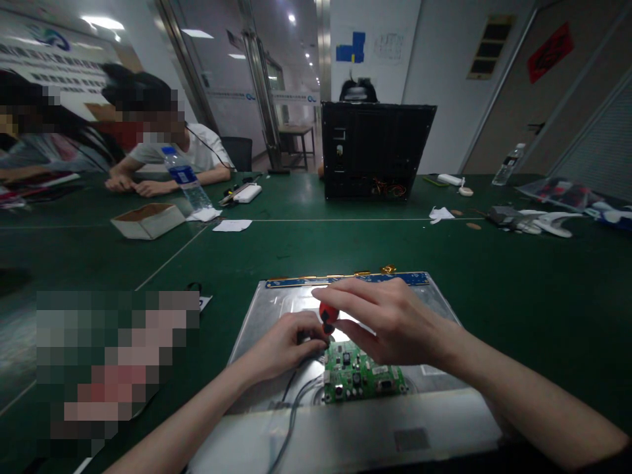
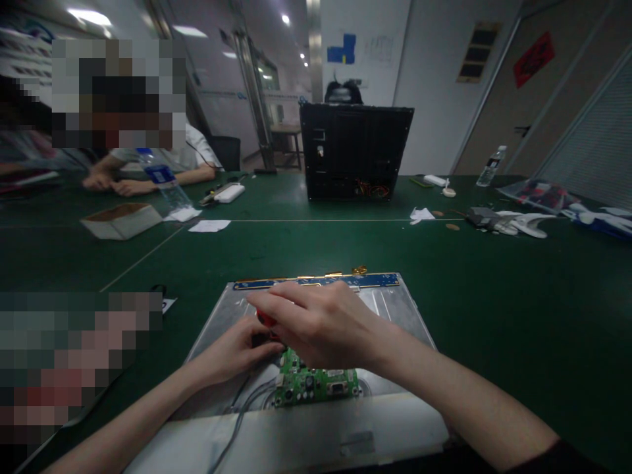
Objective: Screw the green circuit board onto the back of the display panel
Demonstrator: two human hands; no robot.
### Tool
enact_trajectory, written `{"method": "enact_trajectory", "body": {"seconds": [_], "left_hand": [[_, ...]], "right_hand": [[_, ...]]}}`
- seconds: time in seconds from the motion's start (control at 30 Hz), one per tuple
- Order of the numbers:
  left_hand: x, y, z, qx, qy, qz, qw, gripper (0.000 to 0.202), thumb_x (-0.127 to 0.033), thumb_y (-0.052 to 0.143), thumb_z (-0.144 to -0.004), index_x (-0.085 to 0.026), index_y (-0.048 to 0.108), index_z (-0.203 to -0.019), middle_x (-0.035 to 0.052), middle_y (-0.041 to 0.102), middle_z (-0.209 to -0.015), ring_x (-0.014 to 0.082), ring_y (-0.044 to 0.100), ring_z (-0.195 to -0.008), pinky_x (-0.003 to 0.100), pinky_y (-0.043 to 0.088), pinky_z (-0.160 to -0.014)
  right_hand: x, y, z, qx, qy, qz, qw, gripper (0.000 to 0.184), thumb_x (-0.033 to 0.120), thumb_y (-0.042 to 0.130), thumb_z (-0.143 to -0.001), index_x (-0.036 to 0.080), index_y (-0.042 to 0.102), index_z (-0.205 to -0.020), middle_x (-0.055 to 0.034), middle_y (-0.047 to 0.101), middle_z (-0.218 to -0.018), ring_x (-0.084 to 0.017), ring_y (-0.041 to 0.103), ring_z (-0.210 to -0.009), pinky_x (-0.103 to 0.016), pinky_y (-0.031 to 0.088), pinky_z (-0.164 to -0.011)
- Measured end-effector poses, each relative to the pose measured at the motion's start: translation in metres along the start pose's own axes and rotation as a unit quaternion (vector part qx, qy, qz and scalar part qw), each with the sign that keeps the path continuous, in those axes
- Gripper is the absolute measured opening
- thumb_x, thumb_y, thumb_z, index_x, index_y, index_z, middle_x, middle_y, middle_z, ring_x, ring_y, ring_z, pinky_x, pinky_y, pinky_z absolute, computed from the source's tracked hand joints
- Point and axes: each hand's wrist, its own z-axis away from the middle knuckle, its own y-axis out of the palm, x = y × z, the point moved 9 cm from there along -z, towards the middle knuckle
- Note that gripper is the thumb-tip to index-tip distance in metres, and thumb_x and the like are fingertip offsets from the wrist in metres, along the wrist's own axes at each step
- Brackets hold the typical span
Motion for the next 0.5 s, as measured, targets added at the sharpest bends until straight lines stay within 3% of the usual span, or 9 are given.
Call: {"method": "enact_trajectory", "body": {"seconds": [0.3,0.5], "left_hand": [[-0.0022,-0.0012,-0.0001,-0.014,0.022,-0.003,1.0,0.008,-0.016,0.062,-0.084,-0.017,0.068,-0.078,0.0009,0.067,-0.079,0.0184,0.061,-0.075,0.029,0.046,-0.07],[-0.0031,-0.0006,-0.0001,-0.006,0.012,-0.013,1.0,0.009,-0.016,0.061,-0.084,-0.016,0.069,-0.079,0.0018,0.067,-0.08,0.0185,0.06,-0.076,0.027,0.045,-0.067]], "right_hand": [[-0.0034,-0.0003,0.0012,-0.009,0.005,0.029,1.0,0.021,0.026,0.049,-0.098,0.018,0.056,-0.116,-0.0062,0.066,-0.102,-0.014,0.063,-0.078,-0.025,0.046,-0.053],[-0.0013,-0.0014,0.0008,-0.002,0.001,0.003,1.0,0.032,0.02,0.05,-0.096,0.013,0.051,-0.127,-0.0112,0.064,-0.122,-0.018,0.064,-0.104,-0.026,0.053,-0.064]]}}
